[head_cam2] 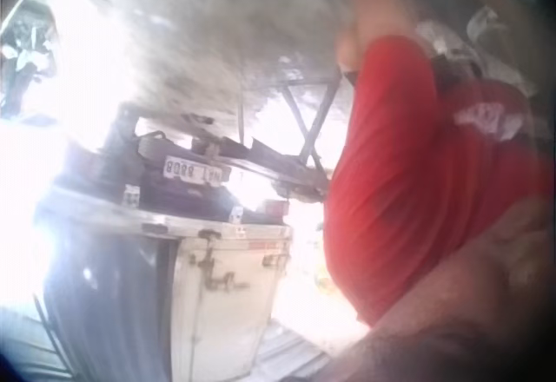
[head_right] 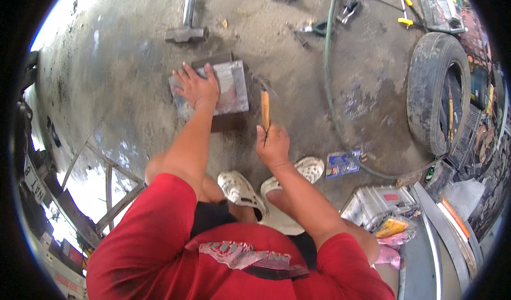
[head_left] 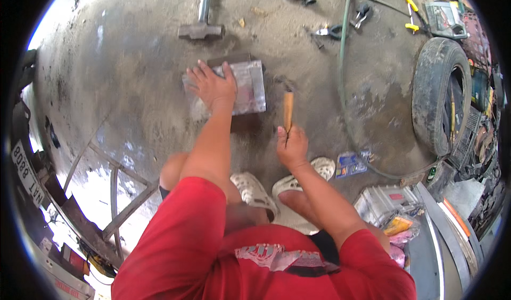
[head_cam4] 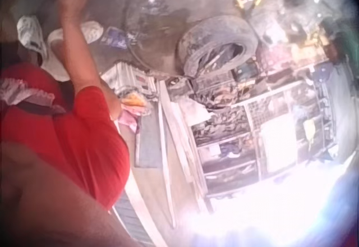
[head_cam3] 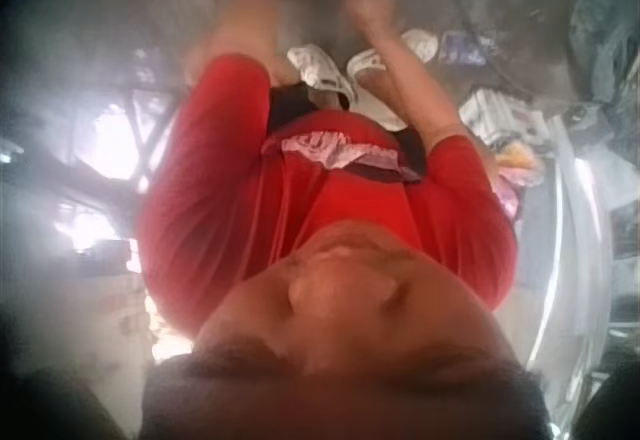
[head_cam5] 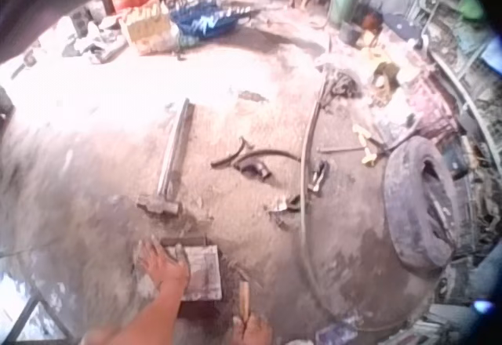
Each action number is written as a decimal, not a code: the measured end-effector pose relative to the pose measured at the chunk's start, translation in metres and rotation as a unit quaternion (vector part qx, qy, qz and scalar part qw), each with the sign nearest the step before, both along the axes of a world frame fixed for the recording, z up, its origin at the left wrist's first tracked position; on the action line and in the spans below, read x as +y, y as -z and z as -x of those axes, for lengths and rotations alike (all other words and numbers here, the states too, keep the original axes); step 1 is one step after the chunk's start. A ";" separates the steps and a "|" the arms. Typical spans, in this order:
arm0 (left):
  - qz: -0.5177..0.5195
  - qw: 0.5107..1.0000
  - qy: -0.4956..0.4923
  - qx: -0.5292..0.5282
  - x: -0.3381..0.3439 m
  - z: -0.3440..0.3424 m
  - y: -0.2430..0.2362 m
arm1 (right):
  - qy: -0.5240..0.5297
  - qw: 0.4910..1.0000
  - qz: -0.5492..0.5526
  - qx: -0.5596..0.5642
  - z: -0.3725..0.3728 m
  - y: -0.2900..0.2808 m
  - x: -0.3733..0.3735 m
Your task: The person sits on the floor and uses a hammer to repeatedly strike a rectangular metal sheet placed on a block. They periodically lift the sheet to inspect it and then resume hammering. Later, they lift the sheet to a vehicle's rear bumper to test the fit and hammer it into place.
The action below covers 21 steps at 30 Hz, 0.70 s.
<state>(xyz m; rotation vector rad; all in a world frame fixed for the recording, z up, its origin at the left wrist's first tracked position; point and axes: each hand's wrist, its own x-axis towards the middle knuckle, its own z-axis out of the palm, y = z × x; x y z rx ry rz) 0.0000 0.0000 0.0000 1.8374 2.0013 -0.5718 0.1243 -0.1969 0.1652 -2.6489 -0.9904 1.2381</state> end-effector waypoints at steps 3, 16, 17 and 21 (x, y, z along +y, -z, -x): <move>-0.196 0.980 0.011 -0.013 0.162 0.004 0.021 | -0.032 0.959 -0.283 0.005 0.009 0.109 0.109; -0.226 0.973 0.026 -0.024 0.156 0.007 0.044 | -0.053 0.971 -0.230 -0.043 0.020 0.141 0.110; -0.225 0.974 0.025 -0.021 0.152 0.008 0.044 | -0.027 0.966 -0.250 -0.053 0.021 0.132 0.112; -0.219 0.975 0.019 -0.026 0.156 0.006 0.039 | -0.088 0.956 -0.275 -0.047 0.010 0.144 0.118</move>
